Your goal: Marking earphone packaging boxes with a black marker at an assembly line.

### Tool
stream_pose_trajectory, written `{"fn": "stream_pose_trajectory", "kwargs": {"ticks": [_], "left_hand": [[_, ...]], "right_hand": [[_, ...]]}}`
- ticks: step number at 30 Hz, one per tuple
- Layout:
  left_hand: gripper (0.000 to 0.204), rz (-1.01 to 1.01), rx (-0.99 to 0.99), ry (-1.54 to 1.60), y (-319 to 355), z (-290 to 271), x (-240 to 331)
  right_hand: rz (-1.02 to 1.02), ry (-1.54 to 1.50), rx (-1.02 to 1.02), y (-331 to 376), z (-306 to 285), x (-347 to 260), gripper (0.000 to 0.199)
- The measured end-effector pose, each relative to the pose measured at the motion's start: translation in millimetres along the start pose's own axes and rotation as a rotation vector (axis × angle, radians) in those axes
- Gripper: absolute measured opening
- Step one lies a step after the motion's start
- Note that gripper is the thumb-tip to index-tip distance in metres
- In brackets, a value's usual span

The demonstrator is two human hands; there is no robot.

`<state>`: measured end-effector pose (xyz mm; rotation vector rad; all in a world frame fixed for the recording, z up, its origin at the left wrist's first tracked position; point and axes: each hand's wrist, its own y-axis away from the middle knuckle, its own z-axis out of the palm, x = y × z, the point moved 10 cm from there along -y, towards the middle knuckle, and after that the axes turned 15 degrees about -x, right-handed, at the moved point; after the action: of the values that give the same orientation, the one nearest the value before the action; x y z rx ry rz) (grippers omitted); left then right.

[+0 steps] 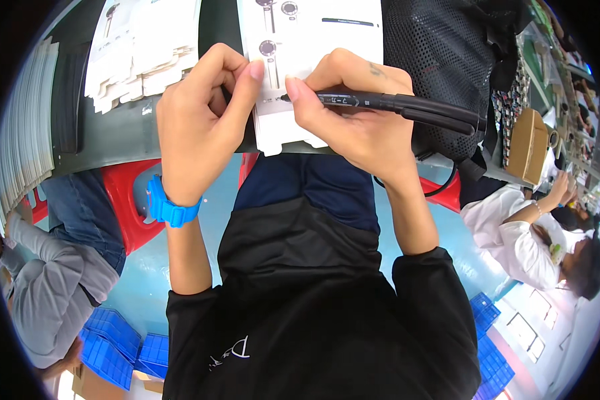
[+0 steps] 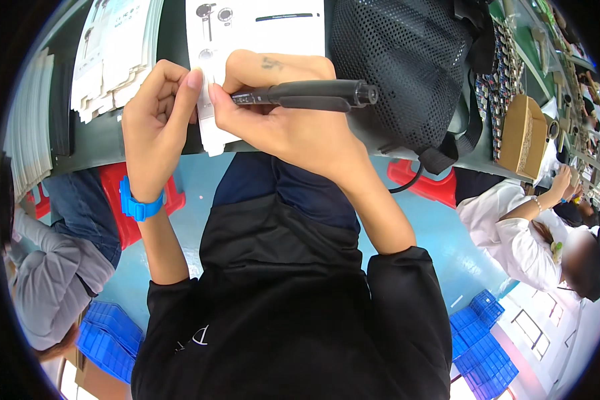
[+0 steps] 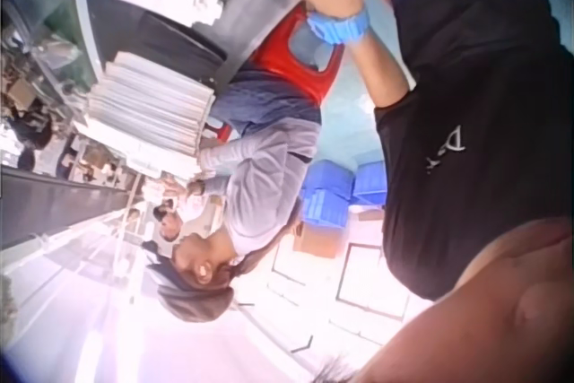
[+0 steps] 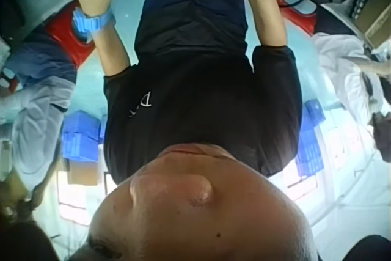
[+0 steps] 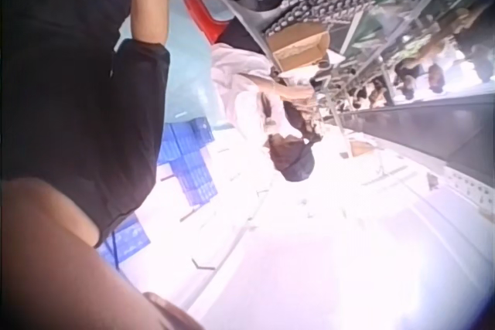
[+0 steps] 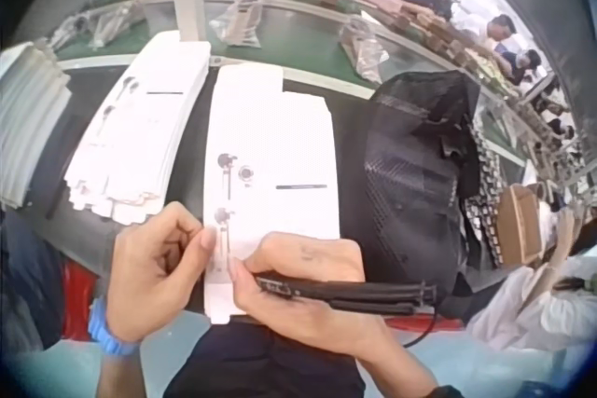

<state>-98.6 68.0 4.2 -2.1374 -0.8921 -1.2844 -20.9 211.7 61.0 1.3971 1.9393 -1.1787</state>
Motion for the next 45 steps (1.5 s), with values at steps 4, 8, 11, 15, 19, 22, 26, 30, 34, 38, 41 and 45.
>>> {"fn": "stream_pose_trajectory", "kwargs": {"ticks": [4, 8, 11, 15, 19, 22, 26, 30, 34, 38, 41, 45], "left_hand": [[0.021, -0.005, -0.017, 0.015, -1, -1, 0], [0.025, -0.013, 0.022, 0.04, -1, -3, 6], [0.028, -0.034, 0.021, -0.069, -1, -4, 12], [0.023, 0.005, 0.021, -0.044, 2, -1, 4], [0.017, 0.048, 0.017, 0.115, 7, -1, 11], [0.013, 0.119, 0.069, 0.178, 23, -9, 26], [0.01, 0.167, 0.344, 0.106, 54, -53, 44], [0.02, 0.148, 0.444, 0.149, 52, -121, 16], [0.022, 0.109, 0.47, 0.082, 36, -163, -13], [0.027, 0.013, 0.302, -0.17, 13, -169, -19], [0.031, -0.014, 0.265, -0.309, -5, -176, -32], [0.031, 0.009, 0.25, -0.45, -26, -178, -30]], "right_hand": [[-0.027, 0.022, -0.015, 2, -2, -1, 0.017], [0.066, -0.306, 0.048, 4, -2, 13, 0.013], [0.066, -0.451, 0.086, 4, -6, 12, 0.013], [-0.049, -0.27, 0.16, 8, -22, -10, 0.014], [-0.043, -0.051, 0.29, 27, -46, -35, 0.013], [-0.026, 0.1, 0.337, 45, -49, -40, 0.018], [-0.164, 0.281, 0.446, 58, -49, -43, 0.018], [-0.11, 0.449, 0.295, 44, -25, -36, 0.026], [-0.025, 0.519, 0.173, 40, -6, -16, 0.031], [-0.007, 0.494, 0.142, 41, -3, -12, 0.03], [-0.004, 0.492, 0.141, 41, -2, -12, 0.029], [0.009, 0.519, 0.136, 41, -1, -12, 0.028]]}}
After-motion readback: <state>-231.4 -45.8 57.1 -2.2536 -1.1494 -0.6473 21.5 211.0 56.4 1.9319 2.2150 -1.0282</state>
